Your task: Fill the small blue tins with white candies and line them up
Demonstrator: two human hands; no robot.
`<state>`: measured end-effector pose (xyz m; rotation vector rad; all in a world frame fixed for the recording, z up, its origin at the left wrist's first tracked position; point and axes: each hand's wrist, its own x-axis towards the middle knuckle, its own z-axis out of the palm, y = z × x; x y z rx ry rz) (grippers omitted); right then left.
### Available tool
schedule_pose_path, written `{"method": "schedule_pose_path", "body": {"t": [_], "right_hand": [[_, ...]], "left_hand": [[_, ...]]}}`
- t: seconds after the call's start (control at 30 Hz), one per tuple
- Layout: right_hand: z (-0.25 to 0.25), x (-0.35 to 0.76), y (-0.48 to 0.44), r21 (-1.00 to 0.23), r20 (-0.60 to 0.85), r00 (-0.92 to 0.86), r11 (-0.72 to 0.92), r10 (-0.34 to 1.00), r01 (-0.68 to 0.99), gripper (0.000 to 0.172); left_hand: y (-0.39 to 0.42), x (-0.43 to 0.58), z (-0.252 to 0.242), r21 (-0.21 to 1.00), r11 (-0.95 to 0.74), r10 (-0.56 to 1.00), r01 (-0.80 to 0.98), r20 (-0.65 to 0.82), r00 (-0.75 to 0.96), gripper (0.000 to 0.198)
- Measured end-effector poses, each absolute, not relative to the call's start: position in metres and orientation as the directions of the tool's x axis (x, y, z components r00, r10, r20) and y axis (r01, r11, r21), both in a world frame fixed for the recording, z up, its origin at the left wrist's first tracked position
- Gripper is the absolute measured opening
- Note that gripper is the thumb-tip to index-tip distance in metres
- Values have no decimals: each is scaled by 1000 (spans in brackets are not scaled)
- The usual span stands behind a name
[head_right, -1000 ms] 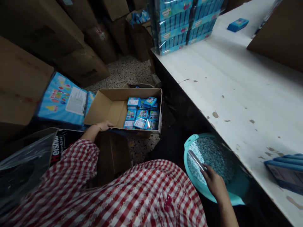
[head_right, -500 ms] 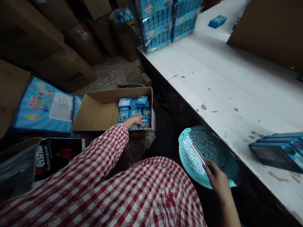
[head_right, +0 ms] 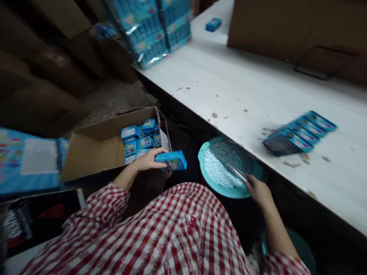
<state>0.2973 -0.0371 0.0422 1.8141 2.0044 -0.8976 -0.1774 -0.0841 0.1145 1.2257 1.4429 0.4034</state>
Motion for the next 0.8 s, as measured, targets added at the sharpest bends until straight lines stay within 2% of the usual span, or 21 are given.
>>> {"method": "schedule_pose_path", "body": {"t": [0.07,0.13,0.27,0.37,0.47,0.53,0.63,0.7,0.8], "right_hand": [[54,291,-36,-129,-630,-131,62,766,990,44],[64,288,-36,-38,-649,-97,95,754,995,42],[73,287,-37,60,-672,-65,142,737,988,40],[68,288,-36,100,-699,-81,209,711,973,38],[53,280,-34,61,-717,-120,233,687,971,35],[37,266,-33,-5,-733,-97,137,673,991,34],[7,235,-32,-98,-755,-47,-41,654,994,35],[-13,214,-32,-154,-750,-51,-99,660,983,38],[-36,196,-31,-255,-729,-73,-171,681,952,41]], "left_hand": [[-86,-140,100,721,318,816,616,-539,210,41],[-90,-108,87,673,277,805,686,-552,218,41],[-97,-72,74,664,284,774,692,-585,243,40],[-93,-75,77,762,235,705,604,-561,433,59],[-84,-91,82,847,157,547,508,-503,669,69],[-77,-101,82,842,140,475,521,-519,711,65],[-70,-109,77,785,159,474,598,-592,651,62],[-69,-108,71,737,243,517,631,-649,558,57],[-70,-103,64,739,404,563,538,-665,491,53]]}}
